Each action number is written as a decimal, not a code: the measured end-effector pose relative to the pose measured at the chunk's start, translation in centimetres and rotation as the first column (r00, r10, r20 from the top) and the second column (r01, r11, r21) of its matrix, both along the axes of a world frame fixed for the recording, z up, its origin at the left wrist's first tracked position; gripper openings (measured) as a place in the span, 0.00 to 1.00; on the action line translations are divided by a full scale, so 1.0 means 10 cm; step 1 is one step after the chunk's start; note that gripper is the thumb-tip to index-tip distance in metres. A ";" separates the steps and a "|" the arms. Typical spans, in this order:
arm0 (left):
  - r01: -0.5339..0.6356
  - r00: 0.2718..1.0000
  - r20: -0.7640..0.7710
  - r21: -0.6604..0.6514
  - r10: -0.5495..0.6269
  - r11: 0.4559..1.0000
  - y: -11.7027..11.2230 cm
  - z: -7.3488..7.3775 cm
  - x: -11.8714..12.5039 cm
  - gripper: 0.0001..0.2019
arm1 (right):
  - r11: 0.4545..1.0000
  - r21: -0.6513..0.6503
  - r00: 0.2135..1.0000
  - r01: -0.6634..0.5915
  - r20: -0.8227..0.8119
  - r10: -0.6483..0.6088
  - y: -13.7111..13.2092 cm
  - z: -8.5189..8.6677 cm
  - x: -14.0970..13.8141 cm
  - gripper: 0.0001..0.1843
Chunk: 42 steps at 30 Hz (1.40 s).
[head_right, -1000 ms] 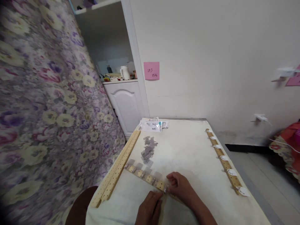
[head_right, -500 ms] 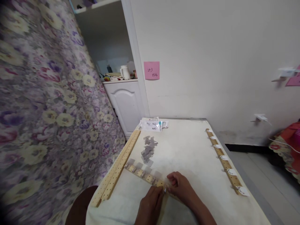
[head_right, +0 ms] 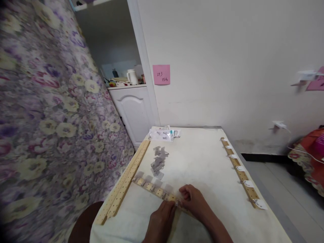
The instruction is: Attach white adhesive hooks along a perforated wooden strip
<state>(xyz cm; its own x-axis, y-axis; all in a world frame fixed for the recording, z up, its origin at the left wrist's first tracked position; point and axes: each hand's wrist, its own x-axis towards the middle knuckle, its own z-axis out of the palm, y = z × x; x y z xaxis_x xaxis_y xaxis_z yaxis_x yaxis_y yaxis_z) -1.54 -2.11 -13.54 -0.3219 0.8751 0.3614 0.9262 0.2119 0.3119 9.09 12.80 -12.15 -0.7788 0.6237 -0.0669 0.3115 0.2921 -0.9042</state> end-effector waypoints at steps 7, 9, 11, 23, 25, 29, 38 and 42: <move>-0.004 0.999 0.037 0.029 0.003 1.000 0.01 0.03 0.00 0.11 | 0.999 0.040 1.000 0.007 0.009 -0.008 0.00 -0.02 0.00 0.19; -0.015 0.998 0.059 0.040 0.013 0.999 0.01 0.03 0.01 0.11 | 0.999 0.047 1.000 0.010 0.009 -0.010 0.00 -0.01 0.00 0.18; -0.021 0.997 0.080 0.047 0.017 0.999 0.01 0.03 0.01 0.11 | 0.999 0.048 1.000 0.005 0.016 -0.006 -0.01 0.00 0.00 0.18; -0.024 0.990 0.140 0.006 0.023 1.000 0.02 0.02 0.00 0.11 | 0.998 0.054 1.000 0.012 -0.008 -0.012 -0.03 0.00 -0.01 0.17; -0.029 0.990 0.134 -0.008 0.030 1.000 0.02 0.01 0.00 0.11 | 0.999 0.049 1.000 0.015 -0.011 -0.015 -0.02 0.01 -0.01 0.17; -0.028 0.991 0.127 -0.011 0.030 1.000 0.01 0.01 0.01 0.10 | 0.999 0.043 1.000 0.016 0.006 -0.016 -0.02 0.02 -0.01 0.17; -0.038 0.985 0.168 -0.022 0.041 0.999 0.02 0.08 0.01 0.12 | 0.998 0.052 1.000 0.018 -0.007 -0.017 -0.01 -0.04 -0.01 0.18; -0.035 0.983 0.178 -0.036 0.041 0.999 0.02 0.09 0.01 0.12 | 0.998 0.065 1.000 0.017 -0.013 -0.016 -0.01 -0.05 -0.02 0.18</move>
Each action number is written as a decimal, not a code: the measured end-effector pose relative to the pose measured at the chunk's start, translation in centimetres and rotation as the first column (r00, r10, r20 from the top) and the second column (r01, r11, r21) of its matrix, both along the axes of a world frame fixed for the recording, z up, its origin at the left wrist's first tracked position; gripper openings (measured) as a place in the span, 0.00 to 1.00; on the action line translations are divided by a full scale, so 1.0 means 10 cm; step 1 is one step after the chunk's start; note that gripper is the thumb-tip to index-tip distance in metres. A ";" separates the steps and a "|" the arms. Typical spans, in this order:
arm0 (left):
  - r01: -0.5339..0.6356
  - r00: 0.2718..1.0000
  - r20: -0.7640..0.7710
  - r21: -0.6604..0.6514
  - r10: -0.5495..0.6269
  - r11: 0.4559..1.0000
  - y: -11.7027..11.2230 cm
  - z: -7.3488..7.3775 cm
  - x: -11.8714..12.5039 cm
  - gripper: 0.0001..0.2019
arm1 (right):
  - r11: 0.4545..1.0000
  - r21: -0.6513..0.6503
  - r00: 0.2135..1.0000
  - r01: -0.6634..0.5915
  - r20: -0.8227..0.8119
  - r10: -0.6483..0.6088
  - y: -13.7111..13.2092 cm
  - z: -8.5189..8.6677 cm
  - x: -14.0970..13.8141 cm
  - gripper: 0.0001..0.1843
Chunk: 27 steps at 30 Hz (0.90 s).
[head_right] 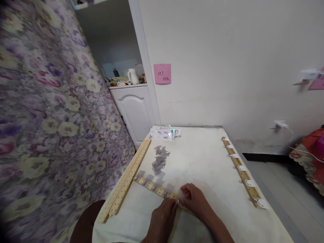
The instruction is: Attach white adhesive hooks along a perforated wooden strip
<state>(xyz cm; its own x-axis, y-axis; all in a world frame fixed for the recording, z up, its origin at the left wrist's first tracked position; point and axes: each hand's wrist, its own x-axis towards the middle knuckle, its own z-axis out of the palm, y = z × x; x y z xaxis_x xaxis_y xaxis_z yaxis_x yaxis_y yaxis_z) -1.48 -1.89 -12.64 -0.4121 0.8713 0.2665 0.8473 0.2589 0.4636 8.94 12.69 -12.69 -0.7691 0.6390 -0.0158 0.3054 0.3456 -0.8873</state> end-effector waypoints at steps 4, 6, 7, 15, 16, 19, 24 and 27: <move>0.001 1.000 0.007 -0.011 -0.001 1.000 0.00 0.01 0.00 0.12 | 1.000 -0.004 1.000 0.011 0.010 -0.011 -0.01 0.03 0.00 0.18; 0.005 1.000 0.008 -0.010 -0.005 1.000 0.00 0.01 0.00 0.12 | 1.000 -0.005 1.000 0.007 0.017 -0.007 -0.01 0.05 0.00 0.18; 0.007 1.000 0.008 -0.010 -0.007 1.000 0.00 0.01 -0.01 0.12 | 1.000 -0.006 1.000 0.004 0.023 -0.004 0.00 0.06 0.00 0.17; -0.001 1.000 -0.022 -0.005 0.001 1.000 0.00 -0.01 -0.01 0.12 | 1.000 -0.016 0.999 0.006 0.033 -0.006 0.02 0.00 -0.02 0.16; 0.001 1.000 -0.025 0.002 -0.001 1.000 0.00 -0.02 -0.01 0.12 | 1.000 -0.010 0.999 0.013 0.043 -0.012 0.02 0.00 -0.02 0.15; 0.004 1.000 -0.019 0.008 -0.004 1.000 0.00 -0.03 -0.01 0.13 | 0.999 0.001 0.997 0.032 0.077 -0.032 0.01 0.00 -0.04 0.14; -0.010 1.000 -0.004 -0.005 0.010 1.000 0.01 -0.06 -0.01 0.12 | 0.998 0.004 0.993 0.064 0.094 -0.064 -0.01 0.00 -0.07 0.13; -0.017 1.000 0.015 0.036 0.017 0.999 0.01 -0.07 0.00 0.12 | 0.997 -0.001 0.992 0.078 0.101 -0.078 -0.01 -0.02 -0.08 0.12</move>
